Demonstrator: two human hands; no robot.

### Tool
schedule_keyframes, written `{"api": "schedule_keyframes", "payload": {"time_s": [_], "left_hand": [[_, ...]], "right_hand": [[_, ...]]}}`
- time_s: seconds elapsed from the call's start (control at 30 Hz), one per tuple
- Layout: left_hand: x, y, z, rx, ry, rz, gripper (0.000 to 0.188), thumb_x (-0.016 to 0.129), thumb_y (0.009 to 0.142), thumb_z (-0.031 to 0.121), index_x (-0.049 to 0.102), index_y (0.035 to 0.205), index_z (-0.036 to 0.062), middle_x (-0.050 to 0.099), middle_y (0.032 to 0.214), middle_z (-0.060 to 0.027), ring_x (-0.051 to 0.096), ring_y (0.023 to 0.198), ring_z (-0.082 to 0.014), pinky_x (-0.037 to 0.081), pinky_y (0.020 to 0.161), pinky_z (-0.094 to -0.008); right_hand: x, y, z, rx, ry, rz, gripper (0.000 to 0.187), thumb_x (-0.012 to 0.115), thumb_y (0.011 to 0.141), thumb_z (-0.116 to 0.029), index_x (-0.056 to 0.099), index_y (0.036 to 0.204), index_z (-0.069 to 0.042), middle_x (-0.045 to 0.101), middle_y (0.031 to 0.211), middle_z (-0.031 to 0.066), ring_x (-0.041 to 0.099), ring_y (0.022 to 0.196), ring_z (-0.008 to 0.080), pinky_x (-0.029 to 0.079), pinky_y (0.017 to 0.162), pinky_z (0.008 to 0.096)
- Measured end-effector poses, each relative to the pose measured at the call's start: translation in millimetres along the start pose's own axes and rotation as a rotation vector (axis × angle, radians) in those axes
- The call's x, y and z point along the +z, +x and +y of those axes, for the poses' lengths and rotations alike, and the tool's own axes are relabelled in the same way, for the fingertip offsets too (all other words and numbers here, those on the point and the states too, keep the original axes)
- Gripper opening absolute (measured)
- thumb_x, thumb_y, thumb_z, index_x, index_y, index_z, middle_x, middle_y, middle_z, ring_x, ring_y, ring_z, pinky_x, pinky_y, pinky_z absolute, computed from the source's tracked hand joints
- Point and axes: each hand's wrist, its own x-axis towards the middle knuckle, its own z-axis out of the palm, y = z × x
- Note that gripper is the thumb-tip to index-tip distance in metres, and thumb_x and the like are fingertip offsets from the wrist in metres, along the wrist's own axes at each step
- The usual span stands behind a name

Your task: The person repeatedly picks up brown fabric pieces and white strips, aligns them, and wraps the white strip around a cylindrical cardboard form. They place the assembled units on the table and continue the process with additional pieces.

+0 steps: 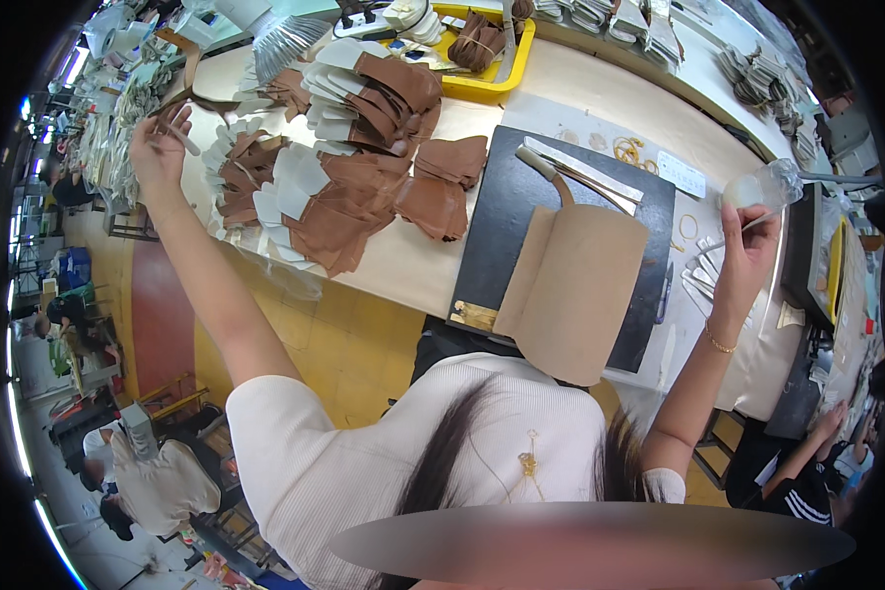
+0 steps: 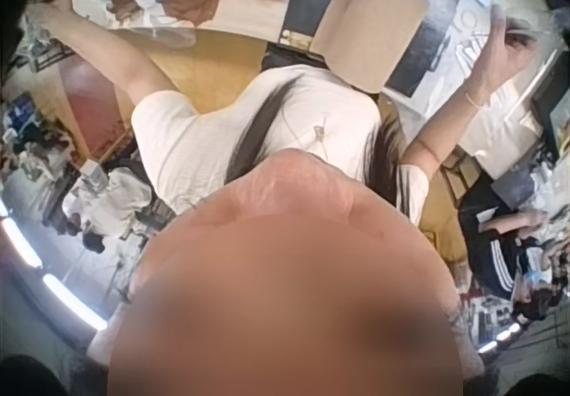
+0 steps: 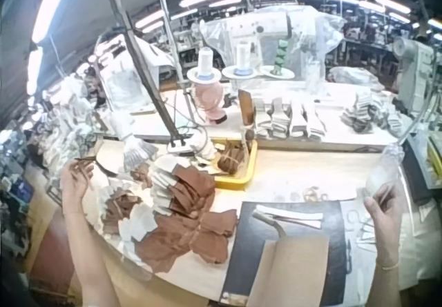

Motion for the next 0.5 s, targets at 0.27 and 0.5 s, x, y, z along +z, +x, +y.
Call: {"api": "schedule_keyframes", "payload": {"time_s": [0.27, 0.5], "left_hand": [[121.2, -139.7, 21.0, -0.004, -0.281, -0.429, 0.026, 0.051, 0.081, 0.009, 0.048, 0.1, -0.0078, 0.055, 0.105, -0.0305, 0.058, 0.099, -0.0407, 0.05, 0.089, -0.0453], [253.1, -197.0, -63.5, -0.219, -0.482, -0.817, 0.019, 0.048, 0.082, 0.012, 0.041, 0.091, -0.0018, 0.05, 0.111, -0.0374, 0.059, 0.099, -0.0411, 0.055, 0.084, -0.0472]], "right_hand": [[95.5, 8.4, -87.6, -0.103, 0.107, -0.747, 0.02, 0.059, 0.09, -0.018, 0.066, 0.1, -0.003, 0.066, 0.091, 0.0036, 0.059, 0.079, 0.0088, 0.047, 0.068, 0.0204], [132.5, -4.5, -126.1, -0.147, 0.22, -0.758, 0.034, 0.07, 0.08, -0.012, 0.063, 0.112, -0.005, 0.065, 0.086, 0.0019, 0.057, 0.073, 0.0052, 0.046, 0.063, 0.0206]]}}
